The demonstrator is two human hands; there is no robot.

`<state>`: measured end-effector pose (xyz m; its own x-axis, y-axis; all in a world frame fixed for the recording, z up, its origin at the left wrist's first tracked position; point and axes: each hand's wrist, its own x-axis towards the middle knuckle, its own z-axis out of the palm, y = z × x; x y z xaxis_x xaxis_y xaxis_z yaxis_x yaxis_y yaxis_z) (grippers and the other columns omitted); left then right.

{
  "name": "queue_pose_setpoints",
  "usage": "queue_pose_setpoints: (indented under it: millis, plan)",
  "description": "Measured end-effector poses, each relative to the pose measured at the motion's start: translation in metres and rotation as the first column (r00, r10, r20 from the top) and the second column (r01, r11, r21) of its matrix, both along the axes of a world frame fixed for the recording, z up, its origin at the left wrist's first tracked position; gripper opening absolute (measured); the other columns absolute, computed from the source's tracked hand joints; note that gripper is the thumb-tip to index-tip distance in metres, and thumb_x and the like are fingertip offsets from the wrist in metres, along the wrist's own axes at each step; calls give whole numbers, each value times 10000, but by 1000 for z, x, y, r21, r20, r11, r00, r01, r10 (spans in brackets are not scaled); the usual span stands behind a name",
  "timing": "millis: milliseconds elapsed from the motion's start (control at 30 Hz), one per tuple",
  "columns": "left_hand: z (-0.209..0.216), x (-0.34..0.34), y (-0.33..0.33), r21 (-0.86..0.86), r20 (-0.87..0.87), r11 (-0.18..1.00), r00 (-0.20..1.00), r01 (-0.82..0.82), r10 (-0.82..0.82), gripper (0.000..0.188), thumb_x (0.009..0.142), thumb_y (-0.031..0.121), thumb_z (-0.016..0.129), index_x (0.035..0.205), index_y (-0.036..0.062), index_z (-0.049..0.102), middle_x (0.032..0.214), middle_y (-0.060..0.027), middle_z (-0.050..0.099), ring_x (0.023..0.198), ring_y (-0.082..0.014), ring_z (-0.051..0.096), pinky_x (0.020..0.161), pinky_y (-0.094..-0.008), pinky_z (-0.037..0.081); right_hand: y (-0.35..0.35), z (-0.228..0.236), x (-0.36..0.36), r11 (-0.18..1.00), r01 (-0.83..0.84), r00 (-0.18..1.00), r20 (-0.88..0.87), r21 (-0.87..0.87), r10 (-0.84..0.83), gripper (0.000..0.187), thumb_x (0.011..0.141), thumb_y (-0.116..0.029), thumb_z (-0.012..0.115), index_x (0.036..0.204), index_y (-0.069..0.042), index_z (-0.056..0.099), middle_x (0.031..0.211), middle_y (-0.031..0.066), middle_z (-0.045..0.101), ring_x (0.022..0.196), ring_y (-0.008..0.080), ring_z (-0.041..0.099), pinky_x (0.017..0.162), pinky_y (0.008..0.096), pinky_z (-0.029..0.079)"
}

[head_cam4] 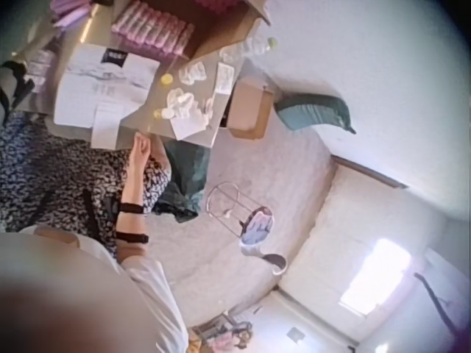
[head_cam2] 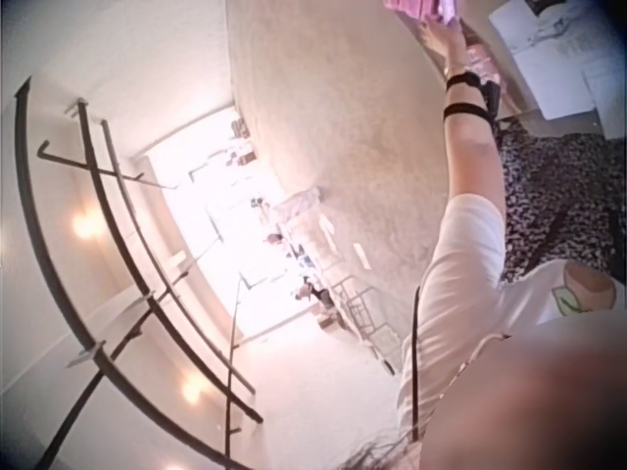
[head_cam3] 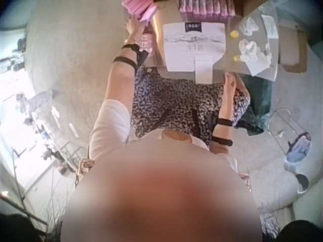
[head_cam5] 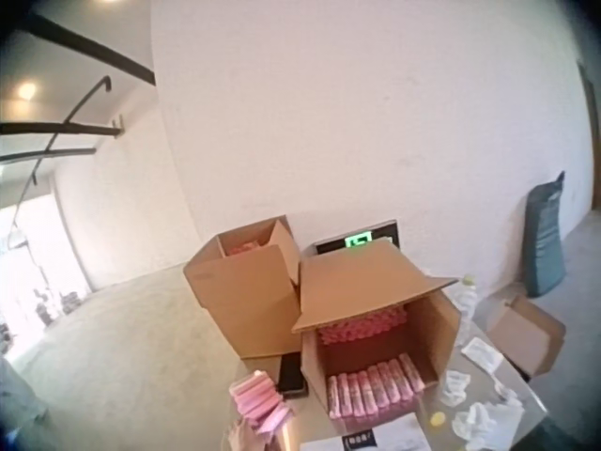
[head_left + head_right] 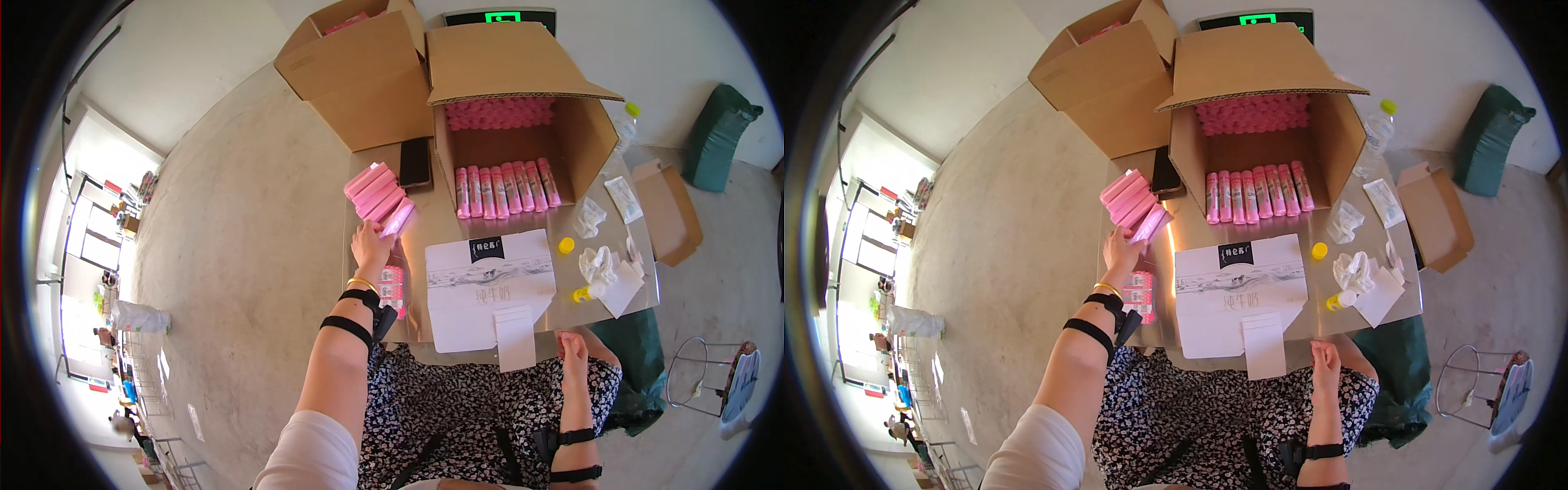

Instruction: Applying adhesive labels to pink product tubes using a glue stick.

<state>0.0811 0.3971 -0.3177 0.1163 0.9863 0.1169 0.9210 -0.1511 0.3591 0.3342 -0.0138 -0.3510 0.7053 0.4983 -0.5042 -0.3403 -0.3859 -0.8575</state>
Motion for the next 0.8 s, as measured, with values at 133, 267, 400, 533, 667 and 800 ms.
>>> queue_pose_setpoints:
  millis: [133, 267, 400, 533, 667, 800]
  plan:
    - [4, -7, -11, -47, 324, 999, 946, 12, 4, 338, 739, 252, 754, 946, 81, 549, 872, -81, 650, 771, -236, 650, 654, -361, 505, -1, 5, -2, 1000, -3, 1000, -6, 15, 4, 230, 916, -336, 561, 919, -109, 600, 898, -26, 610, 831, 76, 525, 722, 242, 408]
    - [52, 11, -75, -334, 824, 909, 546, 249, 153, 236, 862, 210, 663, 958, 57, 512, 871, -44, 618, 770, -125, 630, 585, -251, 477, -7, 15, 1, 995, 69, 998, 4, 71, -69, 221, 918, -302, 574, 927, -84, 610, 887, -25, 598, 800, 66, 514, 693, 214, 405]
    - [104, -6, -166, -370, 892, 848, 401, 380, 210, 193, 885, 183, 639, 933, 58, 500, 853, -28, 592, 706, -91, 589, 541, -220, 450, 6, 70, -16, 979, -34, 999, -3, 202, 35, 191, 918, -253, 576, 967, -74, 620, 875, -10, 608, 785, 78, 532, 677, 211, 413]
    - [133, -10, -242, -429, 895, 720, 362, 545, 260, 155, 895, 147, 614, 964, 75, 495, 860, -16, 581, 707, -90, 561, 566, -227, 452, 15, 134, -53, 795, -404, 905, 68, 453, 421, 269, 894, -147, 609, 1130, -39, 539, 958, 29, 582, 845, 82, 536, 724, 224, 437]
    - [159, -11, -291, -366, 925, 707, 317, 604, 209, 160, 881, 137, 634, 937, 57, 507, 861, -32, 592, 697, -81, 555, 561, -212, 443, 10, 186, -79, 714, -391, 873, -14, 581, 488, 380, 866, -89, 645, 1198, -39, 468, 968, 32, 565, 832, 76, 525, 729, 207, 435]
    - [182, -10, -319, -216, 972, 692, 216, 688, 89, 170, 888, 144, 622, 964, 53, 500, 903, -52, 604, 672, -81, 529, 546, -208, 433, -8, 200, -82, 696, -347, 874, -52, 628, 483, 302, 867, -62, 642, 1123, -39, 485, 912, 13, 556, 793, 67, 521, 687, 201, 433]
